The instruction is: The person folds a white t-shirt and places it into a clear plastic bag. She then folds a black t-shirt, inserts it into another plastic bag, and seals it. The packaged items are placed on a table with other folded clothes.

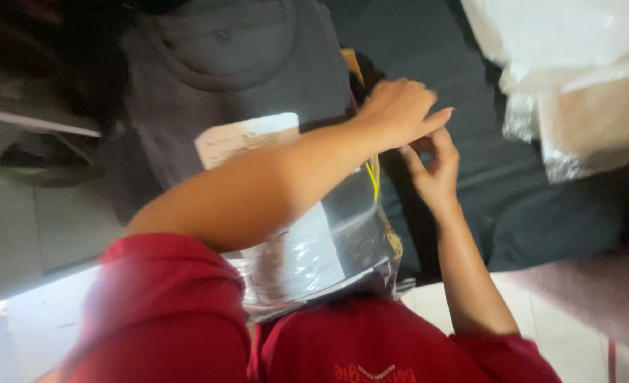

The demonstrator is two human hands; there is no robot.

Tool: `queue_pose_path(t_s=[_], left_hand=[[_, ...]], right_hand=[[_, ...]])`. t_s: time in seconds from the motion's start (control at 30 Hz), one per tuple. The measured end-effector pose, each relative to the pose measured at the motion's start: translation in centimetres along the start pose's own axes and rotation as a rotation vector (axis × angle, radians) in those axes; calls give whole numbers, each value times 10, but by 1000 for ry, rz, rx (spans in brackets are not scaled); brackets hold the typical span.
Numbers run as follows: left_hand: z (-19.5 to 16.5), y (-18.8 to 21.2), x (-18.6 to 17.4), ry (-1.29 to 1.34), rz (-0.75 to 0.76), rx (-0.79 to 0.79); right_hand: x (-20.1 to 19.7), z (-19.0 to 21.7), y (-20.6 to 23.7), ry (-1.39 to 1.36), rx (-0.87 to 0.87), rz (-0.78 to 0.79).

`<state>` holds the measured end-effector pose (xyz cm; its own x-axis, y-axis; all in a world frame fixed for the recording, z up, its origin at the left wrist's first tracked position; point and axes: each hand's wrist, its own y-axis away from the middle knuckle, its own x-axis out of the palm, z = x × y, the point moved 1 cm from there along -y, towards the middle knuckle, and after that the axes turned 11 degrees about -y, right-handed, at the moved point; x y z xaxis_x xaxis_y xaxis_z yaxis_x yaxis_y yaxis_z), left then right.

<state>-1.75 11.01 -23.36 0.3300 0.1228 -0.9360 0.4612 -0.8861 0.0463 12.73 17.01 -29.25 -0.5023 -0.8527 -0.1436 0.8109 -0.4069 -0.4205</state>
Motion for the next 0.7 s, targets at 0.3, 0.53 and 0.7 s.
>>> queue_pose_path(t_s=[0.3, 0.53, 0.7], left_hand=[[11, 109, -168, 238, -361, 195], [57, 360, -51, 633, -910, -656], [63, 385, 71, 1219, -820, -754]], right_hand=[[68, 29, -70, -724, 848, 200], [112, 44, -143, -551, 649, 175], [121, 58, -195, -537, 535, 287]])
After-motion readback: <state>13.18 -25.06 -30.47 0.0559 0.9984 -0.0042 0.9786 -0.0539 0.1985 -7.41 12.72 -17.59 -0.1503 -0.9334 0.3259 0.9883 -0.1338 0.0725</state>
